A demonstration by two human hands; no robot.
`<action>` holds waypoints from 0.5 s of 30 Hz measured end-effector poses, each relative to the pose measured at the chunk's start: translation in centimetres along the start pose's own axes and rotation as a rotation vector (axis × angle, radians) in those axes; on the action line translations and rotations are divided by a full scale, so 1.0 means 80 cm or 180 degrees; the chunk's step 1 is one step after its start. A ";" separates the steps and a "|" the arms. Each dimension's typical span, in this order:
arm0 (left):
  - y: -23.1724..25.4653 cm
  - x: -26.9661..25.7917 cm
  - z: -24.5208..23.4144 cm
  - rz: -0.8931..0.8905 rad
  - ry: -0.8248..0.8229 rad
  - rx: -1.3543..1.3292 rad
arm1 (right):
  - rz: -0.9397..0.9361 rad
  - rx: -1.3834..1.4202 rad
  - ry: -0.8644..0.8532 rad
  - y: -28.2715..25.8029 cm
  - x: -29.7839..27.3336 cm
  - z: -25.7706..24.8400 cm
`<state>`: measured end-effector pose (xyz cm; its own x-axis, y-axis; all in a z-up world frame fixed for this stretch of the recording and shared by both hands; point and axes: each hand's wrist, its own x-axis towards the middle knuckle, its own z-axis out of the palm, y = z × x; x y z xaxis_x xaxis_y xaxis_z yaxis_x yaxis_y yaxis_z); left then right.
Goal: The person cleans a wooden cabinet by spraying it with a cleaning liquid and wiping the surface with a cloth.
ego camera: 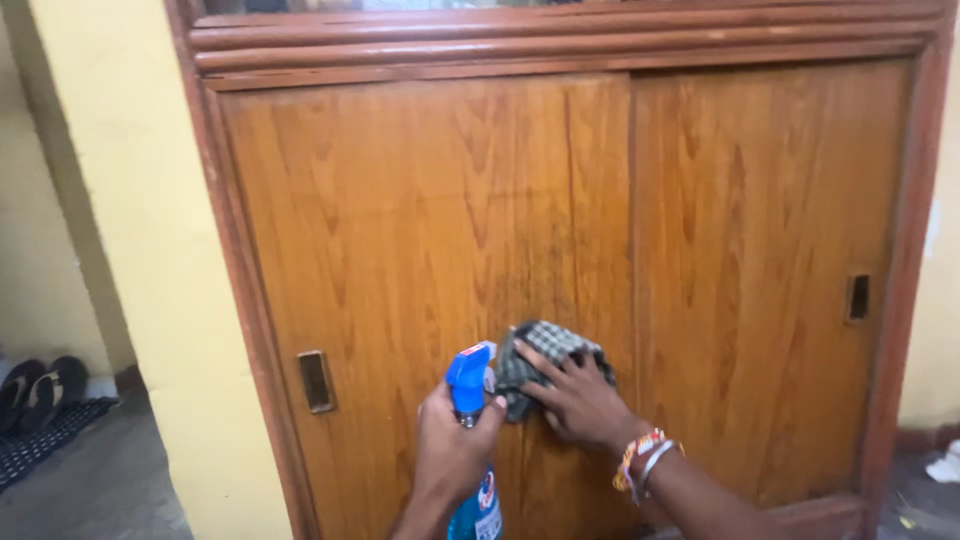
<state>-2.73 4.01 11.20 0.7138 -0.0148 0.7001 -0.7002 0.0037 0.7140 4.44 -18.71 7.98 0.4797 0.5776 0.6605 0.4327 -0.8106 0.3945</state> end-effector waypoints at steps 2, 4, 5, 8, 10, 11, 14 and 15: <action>0.001 0.014 0.000 0.0073 0.0129 0.0105 | -0.0292 -0.0002 -0.0384 0.009 0.050 -0.035; 0.008 0.025 0.000 0.0134 0.0213 0.0206 | -0.0383 -0.0324 -0.0611 0.016 0.101 -0.068; 0.015 0.031 -0.002 -0.0010 0.0271 0.0283 | -0.0361 -0.0625 -0.0644 0.025 0.124 -0.084; 0.040 0.040 -0.014 -0.0220 0.0288 0.0457 | 0.0054 -0.0777 -0.0305 0.068 0.177 -0.130; 0.052 0.040 -0.026 -0.0294 0.0259 0.0536 | 0.0841 -0.0527 0.0364 0.106 0.195 -0.155; 0.056 0.039 -0.034 -0.0220 0.0292 0.0542 | 0.1293 -0.0212 0.0628 0.125 0.200 -0.164; 0.057 0.039 -0.051 -0.0167 0.0381 0.0682 | 0.2119 0.0276 0.1174 0.157 0.178 -0.146; 0.055 0.038 -0.057 -0.0181 0.0468 0.0812 | 0.2459 0.0445 0.1475 0.164 0.163 -0.132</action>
